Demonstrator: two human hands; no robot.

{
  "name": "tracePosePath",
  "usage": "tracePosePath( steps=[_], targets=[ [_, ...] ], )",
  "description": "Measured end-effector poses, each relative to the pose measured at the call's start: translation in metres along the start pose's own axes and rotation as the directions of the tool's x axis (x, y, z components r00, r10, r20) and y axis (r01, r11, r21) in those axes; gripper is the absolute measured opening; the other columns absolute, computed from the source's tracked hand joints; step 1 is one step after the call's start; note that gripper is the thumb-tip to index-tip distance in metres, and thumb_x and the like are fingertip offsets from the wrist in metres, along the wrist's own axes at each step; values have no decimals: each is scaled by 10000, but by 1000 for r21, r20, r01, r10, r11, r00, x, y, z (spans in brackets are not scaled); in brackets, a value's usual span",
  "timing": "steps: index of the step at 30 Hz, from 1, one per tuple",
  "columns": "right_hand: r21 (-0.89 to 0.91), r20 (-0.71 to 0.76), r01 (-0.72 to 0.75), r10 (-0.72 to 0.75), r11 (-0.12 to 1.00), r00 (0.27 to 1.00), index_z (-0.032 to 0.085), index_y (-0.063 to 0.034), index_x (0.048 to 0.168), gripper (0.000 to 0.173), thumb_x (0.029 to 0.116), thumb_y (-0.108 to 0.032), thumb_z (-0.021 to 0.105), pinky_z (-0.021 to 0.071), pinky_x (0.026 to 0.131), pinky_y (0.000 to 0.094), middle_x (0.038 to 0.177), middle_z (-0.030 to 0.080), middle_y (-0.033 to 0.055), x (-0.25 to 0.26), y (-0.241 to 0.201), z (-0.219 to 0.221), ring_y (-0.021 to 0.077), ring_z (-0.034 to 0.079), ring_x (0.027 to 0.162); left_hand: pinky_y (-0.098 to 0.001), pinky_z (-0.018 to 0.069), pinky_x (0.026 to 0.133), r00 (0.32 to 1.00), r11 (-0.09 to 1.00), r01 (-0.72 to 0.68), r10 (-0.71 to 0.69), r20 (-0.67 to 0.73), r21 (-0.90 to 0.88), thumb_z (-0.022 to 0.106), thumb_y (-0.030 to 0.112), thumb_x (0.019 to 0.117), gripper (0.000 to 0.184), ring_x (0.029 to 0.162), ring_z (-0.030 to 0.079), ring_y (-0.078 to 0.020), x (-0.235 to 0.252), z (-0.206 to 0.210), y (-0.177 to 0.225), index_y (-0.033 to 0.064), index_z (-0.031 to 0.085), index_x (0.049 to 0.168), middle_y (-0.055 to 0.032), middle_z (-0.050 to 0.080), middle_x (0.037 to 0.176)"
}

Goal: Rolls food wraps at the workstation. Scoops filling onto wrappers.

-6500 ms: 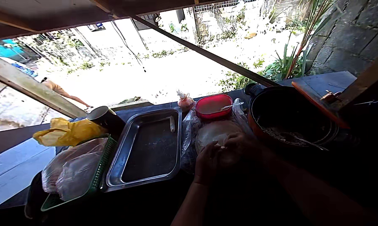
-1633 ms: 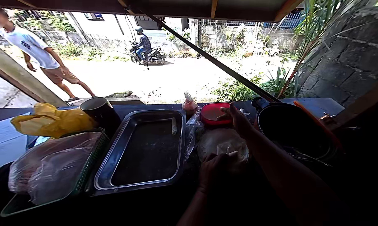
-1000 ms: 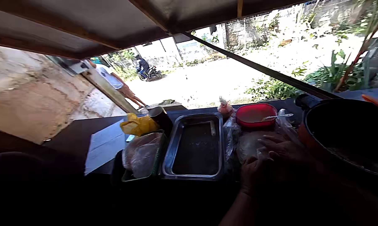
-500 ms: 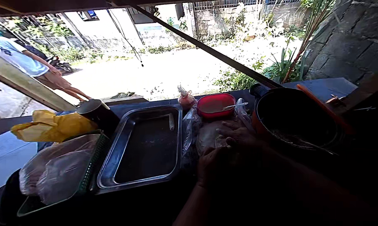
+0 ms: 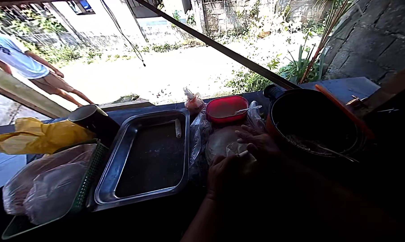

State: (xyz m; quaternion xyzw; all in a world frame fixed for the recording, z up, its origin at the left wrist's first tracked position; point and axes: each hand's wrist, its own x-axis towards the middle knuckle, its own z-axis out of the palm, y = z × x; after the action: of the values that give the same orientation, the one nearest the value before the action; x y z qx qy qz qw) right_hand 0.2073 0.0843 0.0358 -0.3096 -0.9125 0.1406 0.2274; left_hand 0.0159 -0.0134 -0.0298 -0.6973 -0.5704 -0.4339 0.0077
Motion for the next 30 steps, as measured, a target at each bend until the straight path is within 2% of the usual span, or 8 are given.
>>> tracePosePath(
  steps=[4, 7, 12, 16, 19, 22, 25, 30],
  targets=[
    [-113, 241, -134, 158, 985, 958, 473, -254, 1563, 828, 1031, -632, -37, -7, 1251, 678, 1540, 550, -20, 1, -1, 0, 215, 320, 1550, -338, 530, 904, 1000, 1000, -9, 9, -2, -2, 607, 256, 1010, 183, 908, 681, -97, -2, 0, 1, 204, 777, 1053, 76, 763, 930],
    [11, 116, -78, 76, 997, 990, 518, -248, 1533, 792, 1049, -629, 20, 25, 1274, 642, 1471, 614, -53, 4, -8, 0, 163, 375, 1519, -345, 537, 893, 1000, 1000, -13, 13, -5, 1, 617, 249, 1005, 166, 906, 688, -105, -1, 0, 1, 201, 770, 1045, 70, 766, 933],
    [-19, 369, -59, 62, 998, 927, 433, -279, 1586, 747, 1060, -598, 9, -21, 1256, 661, 1580, 504, -3, 21, -15, 6, 211, 304, 1556, -363, 540, 913, 1000, 1000, -1, 1, 10, 12, 600, 243, 1012, 192, 908, 693, -131, -2, -1, 2, 156, 770, 1037, 34, 761, 911],
    [-6, 320, -51, 50, 999, 946, 466, -282, 1566, 716, 1071, -589, 49, -13, 1279, 625, 1559, 527, -41, 29, -12, -8, 150, 312, 1547, -343, 529, 911, 999, 1000, 26, -26, 29, -4, 609, 262, 1007, 167, 924, 685, -94, 1, -1, 2, 206, 765, 1025, 81, 764, 937],
    [-111, 377, -69, 106, 991, 920, 447, -271, 1580, 725, 1071, -589, 41, -35, 1262, 654, 1577, 507, 7, 27, -10, -6, 199, 301, 1557, -350, 532, 922, 999, 1000, 20, -20, 29, -7, 596, 266, 1019, 190, 931, 691, -103, 0, 0, 3, 195, 771, 1034, 71, 766, 936],
    [-100, 246, -66, 89, 993, 965, 524, -245, 1527, 722, 1077, -578, 69, -22, 1272, 642, 1488, 598, -27, 21, -10, -9, 154, 371, 1519, -352, 529, 904, 999, 1000, 18, -18, 32, 1, 601, 268, 1013, 181, 911, 690, -106, 1, -1, 2, 197, 767, 1036, 69, 768, 940],
    [-190, 345, -88, 150, 978, 927, 501, -243, 1546, 731, 1078, -579, 51, -43, 1262, 649, 1542, 549, -7, 20, -10, -8, 194, 324, 1546, -347, 526, 908, 999, 1000, 25, -25, 37, 9, 587, 274, 1020, 194, 917, 687, -99, 0, -2, 3, 203, 767, 1033, 75, 765, 941],
    [-214, 237, -63, 114, 975, 965, 570, -195, 1492, 703, 1094, -549, 112, 28, 1288, 605, 1478, 609, 22, 18, -15, -17, 185, 407, 1503, -356, 529, 896, 999, 1000, 22, -22, 45, 7, 592, 265, 1011, 186, 915, 687, -108, 1, -1, 2, 202, 764, 1042, 70, 764, 941]
  ],
)
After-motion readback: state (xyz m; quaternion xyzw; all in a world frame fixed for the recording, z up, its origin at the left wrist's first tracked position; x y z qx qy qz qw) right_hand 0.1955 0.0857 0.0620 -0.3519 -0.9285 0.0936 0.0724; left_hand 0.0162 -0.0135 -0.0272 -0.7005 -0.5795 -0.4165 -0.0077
